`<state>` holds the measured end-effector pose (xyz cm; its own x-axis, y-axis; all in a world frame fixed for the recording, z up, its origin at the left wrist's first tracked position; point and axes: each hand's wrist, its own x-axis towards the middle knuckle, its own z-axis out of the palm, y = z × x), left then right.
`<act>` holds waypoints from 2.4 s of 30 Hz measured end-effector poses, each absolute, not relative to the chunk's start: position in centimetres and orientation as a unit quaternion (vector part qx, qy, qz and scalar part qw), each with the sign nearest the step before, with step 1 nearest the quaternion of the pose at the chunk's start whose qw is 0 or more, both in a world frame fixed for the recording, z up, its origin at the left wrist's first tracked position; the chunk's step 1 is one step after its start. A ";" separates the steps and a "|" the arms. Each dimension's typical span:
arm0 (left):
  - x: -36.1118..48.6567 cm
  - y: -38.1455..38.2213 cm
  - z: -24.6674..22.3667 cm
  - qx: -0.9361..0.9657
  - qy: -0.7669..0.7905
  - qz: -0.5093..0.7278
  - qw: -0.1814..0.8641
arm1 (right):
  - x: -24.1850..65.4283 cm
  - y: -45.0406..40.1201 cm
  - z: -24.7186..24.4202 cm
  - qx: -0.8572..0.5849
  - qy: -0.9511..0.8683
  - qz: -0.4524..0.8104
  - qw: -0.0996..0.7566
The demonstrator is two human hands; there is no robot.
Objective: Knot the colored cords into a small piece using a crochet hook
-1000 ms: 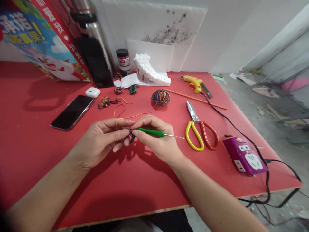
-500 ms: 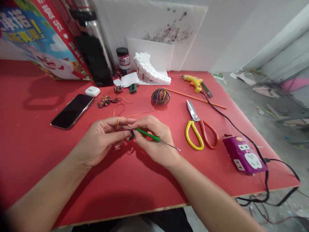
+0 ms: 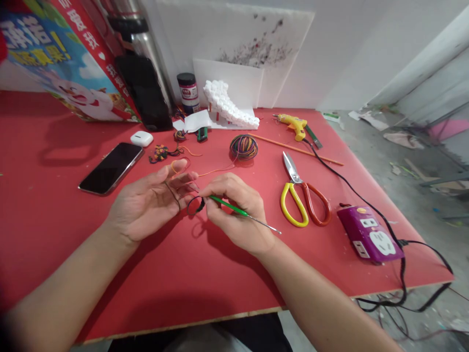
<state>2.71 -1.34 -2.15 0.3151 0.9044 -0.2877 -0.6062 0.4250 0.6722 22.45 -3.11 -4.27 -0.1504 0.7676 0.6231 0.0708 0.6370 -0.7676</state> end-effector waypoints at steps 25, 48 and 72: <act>4.3 -2.5 -1.3 0.258 0.367 0.480 0.754 | 22.4 -3.1 -4.3 -0.287 -0.723 0.288 0.559; 4.6 -2.8 -1.4 0.306 0.382 0.488 0.723 | 22.7 -3.3 -4.2 -0.291 -0.730 0.271 0.555; 3.7 -1.9 -2.4 0.334 0.429 0.435 0.717 | 23.4 -3.2 -3.2 -0.288 -0.759 0.232 0.536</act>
<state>3.69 -1.91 -2.37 0.2524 0.9116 -0.3245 -0.3378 0.3972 0.8533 23.45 -3.25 -3.15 -0.2592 0.6863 0.6796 0.1888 0.7261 -0.6612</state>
